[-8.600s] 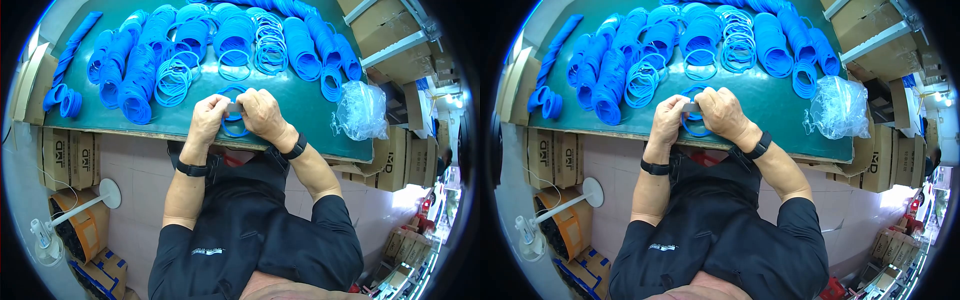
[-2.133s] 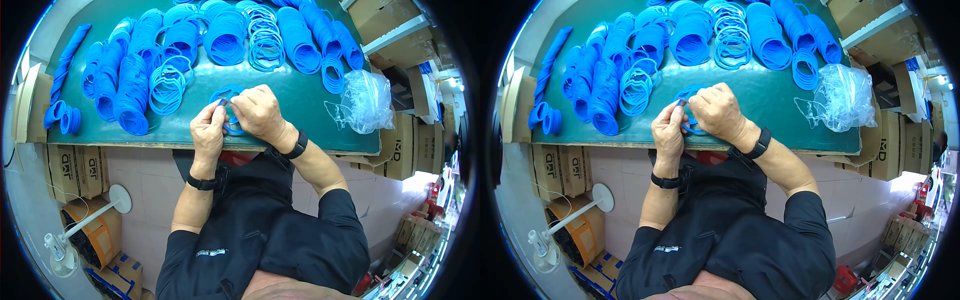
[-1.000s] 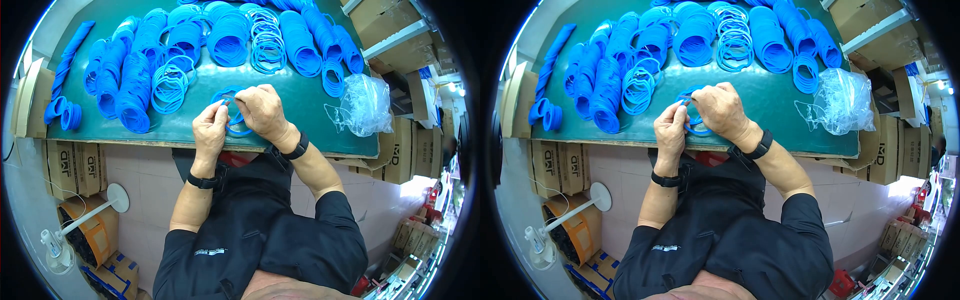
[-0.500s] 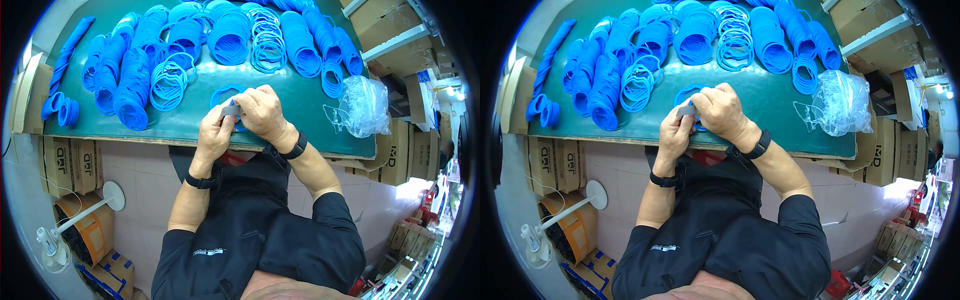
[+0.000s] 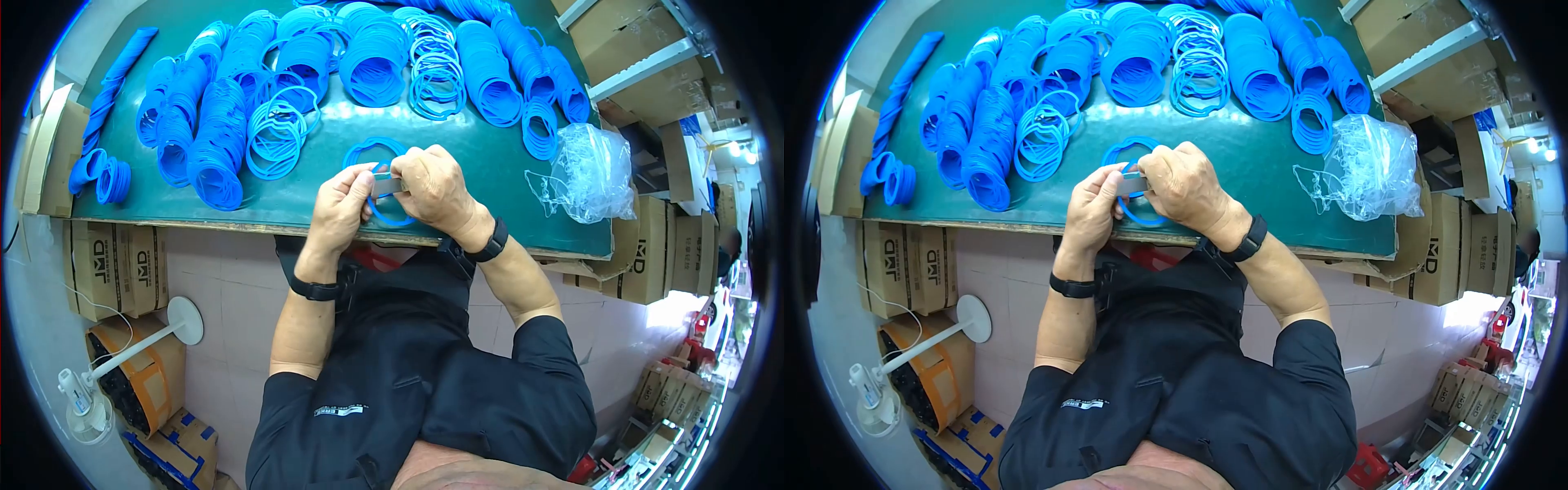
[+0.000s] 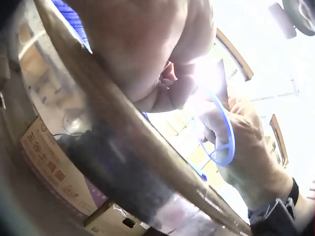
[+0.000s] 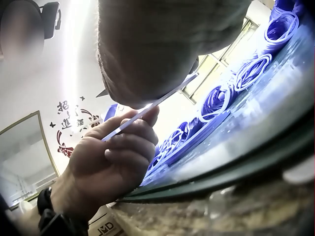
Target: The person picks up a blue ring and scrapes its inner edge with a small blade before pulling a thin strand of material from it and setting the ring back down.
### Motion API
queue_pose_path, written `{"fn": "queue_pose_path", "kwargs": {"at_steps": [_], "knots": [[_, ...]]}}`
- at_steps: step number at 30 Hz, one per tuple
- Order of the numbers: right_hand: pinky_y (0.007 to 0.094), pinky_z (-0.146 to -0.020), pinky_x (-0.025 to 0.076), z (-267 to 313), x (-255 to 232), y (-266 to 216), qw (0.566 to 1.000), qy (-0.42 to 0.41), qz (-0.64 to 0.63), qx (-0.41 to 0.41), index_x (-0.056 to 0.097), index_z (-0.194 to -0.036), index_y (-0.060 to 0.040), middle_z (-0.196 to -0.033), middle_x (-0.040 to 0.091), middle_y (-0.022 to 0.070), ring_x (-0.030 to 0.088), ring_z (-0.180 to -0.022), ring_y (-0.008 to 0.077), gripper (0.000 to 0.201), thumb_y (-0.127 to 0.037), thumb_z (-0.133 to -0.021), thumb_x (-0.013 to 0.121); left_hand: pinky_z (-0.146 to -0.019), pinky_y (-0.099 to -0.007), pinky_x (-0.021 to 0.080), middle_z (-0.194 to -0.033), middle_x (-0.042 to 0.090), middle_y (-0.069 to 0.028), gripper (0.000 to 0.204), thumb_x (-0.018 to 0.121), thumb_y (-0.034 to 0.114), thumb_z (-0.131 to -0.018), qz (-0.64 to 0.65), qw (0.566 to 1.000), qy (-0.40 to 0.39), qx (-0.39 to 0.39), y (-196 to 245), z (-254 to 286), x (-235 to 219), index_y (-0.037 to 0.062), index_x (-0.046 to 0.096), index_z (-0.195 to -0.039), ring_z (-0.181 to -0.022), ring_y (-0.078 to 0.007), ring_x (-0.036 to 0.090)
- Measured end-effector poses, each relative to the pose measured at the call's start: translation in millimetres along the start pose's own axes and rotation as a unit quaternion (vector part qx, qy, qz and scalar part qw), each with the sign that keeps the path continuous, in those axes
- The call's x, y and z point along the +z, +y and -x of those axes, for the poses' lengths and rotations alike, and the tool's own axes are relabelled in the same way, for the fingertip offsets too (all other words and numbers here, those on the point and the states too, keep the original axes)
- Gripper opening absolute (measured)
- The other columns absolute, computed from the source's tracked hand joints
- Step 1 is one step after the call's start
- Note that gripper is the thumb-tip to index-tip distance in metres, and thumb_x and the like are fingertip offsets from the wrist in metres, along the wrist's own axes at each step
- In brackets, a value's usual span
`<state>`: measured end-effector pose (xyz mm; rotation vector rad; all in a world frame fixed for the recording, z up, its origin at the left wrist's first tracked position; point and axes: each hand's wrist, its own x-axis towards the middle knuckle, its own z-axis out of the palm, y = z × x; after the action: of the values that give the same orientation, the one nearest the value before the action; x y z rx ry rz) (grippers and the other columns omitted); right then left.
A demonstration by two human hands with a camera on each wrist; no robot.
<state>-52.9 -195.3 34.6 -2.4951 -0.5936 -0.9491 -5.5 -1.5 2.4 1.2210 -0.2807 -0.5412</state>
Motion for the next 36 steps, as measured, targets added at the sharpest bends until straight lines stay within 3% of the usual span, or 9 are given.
{"fn": "queue_pose_path", "kwargs": {"at_steps": [2,3,6,7,11,16,24,34,36], "knots": [[0.0381,-0.061,0.043,0,-1,0,1.0,0.008,0.004,-0.006,0.058,-0.095,-0.0092,-0.074,0.055,0.0063,0.056,-0.06,0.0263,0.03,-0.004,-0.07,0.075,-0.056,-0.0177,0.041,-0.078,0.063,0.0023,0.028,0.061,0.023,-0.108,0.042,0.995,-0.048,-0.073,7,-4,-4,-0.0005,0.073,-0.117,-0.061,-0.0023,0.052],[0.0377,-0.06,0.043,0,-1,-1,1.0,0.015,0.005,-0.011,0.058,-0.095,-0.0093,-0.074,0.054,0.0058,0.057,-0.06,0.0257,0.031,-0.004,-0.07,0.075,-0.053,-0.0183,0.038,-0.075,0.062,0.0022,0.024,0.06,0.019,-0.106,0.047,0.995,-0.03,-0.087,10,-5,0,0.0,0.074,-0.106,-0.058,-0.0033,0.05],[0.0371,-0.06,0.043,1,0,-6,1.0,0.018,-0.01,-0.023,0.058,-0.094,-0.0093,-0.072,0.053,0.0047,0.057,-0.06,0.0244,0.031,-0.003,-0.069,0.075,-0.051,-0.0188,0.035,-0.075,0.062,0.0016,0.02,0.06,0.014,-0.104,0.103,0.991,-0.045,-0.069,9,-11,-4,0.0002,0.072,-0.098,-0.056,-0.0036,0.049],[0.0368,-0.06,0.043,1,-1,-8,0.999,0.014,-0.023,-0.032,0.058,-0.094,-0.0092,-0.071,0.052,0.0042,0.057,-0.06,0.0238,0.032,-0.002,-0.068,0.075,-0.051,-0.0192,0.033,-0.074,0.061,0.0017,0.018,0.059,0.01,-0.101,0.073,0.997,0.001,-0.03,9,-11,4,-0.0002,0.072,-0.093,-0.057,-0.0037,0.048],[0.0364,-0.06,0.044,9,-13,-13,0.999,0.005,-0.024,-0.037,0.057,-0.094,-0.0088,-0.07,0.053,0.0032,0.057,-0.059,0.0228,0.033,-0.002,-0.067,0.075,-0.051,-0.0198,0.033,-0.073,0.06,0.0018,0.017,0.061,0.011,-0.102,0.025,0.999,0.024,-0.04,14,-9,-3,-0.0005,0.071,-0.094,-0.059,-0.0036,0.048],[0.0368,-0.061,0.045,36,-44,-17,0.997,-0.043,-0.057,-0.011,0.056,-0.094,-0.0087,-0.072,0.054,0.005,0.056,-0.059,0.0251,0.033,-0.002,-0.067,0.075,-0.053,-0.0195,0.034,-0.073,0.058,0.002,0.018,0.063,0.014,-0.103,0.027,0.988,0.142,0.053,17,-22,-22,-0.0012,0.07,-0.098,-0.059,-0.0039,0.047],[0.0381,-0.058,0.042,91,-96,-13,0.991,-0.032,-0.04,0.127,0.056,-0.093,-0.009,-0.073,0.053,0.0059,0.052,-0.061,0.0277,0.032,0.002,-0.07,0.075,-0.051,-0.0202,0.036,-0.075,0.061,0.0004,0.021,0.065,0.019,-0.105,-0.004,0.989,0.14,0.042,13,-29,-17,-0.0006,0.071,-0.101,-0.058,-0.0057,0.051],[0.0389,-0.059,0.044,106,-108,-23,0.986,0.001,-0.055,0.16,0.056,-0.089,-0.0092,-0.074,0.055,0.0078,0.055,-0.064,0.0296,0.03,0.002,-0.068,0.074,-0.047,-0.0187,0.039,-0.076,0.064,-0.0012,0.022,0.064,0.02,-0.106,0.01,0.983,0.17,0.067,0,-34,-5,-0.0017,0.069,-0.103,-0.055,-0.0049,0.054],[0.0393,-0.06,0.045,110,-111,-18,0.978,0.024,-0.037,0.203,0.056,-0.089,-0.0094,-0.074,0.056,0.0084,0.055,-0.064,0.0304,0.031,0.002,-0.067,0.074,-0.047,-0.0187,0.039,-0.076,0.064,-0.0014,0.023,0.064,0.021,-0.106,-0.032,0.983,0.167,0.07,4,-28,-3,-0.0014,0.069,-0.104,-0.056,-0.0049,0.054]]}}
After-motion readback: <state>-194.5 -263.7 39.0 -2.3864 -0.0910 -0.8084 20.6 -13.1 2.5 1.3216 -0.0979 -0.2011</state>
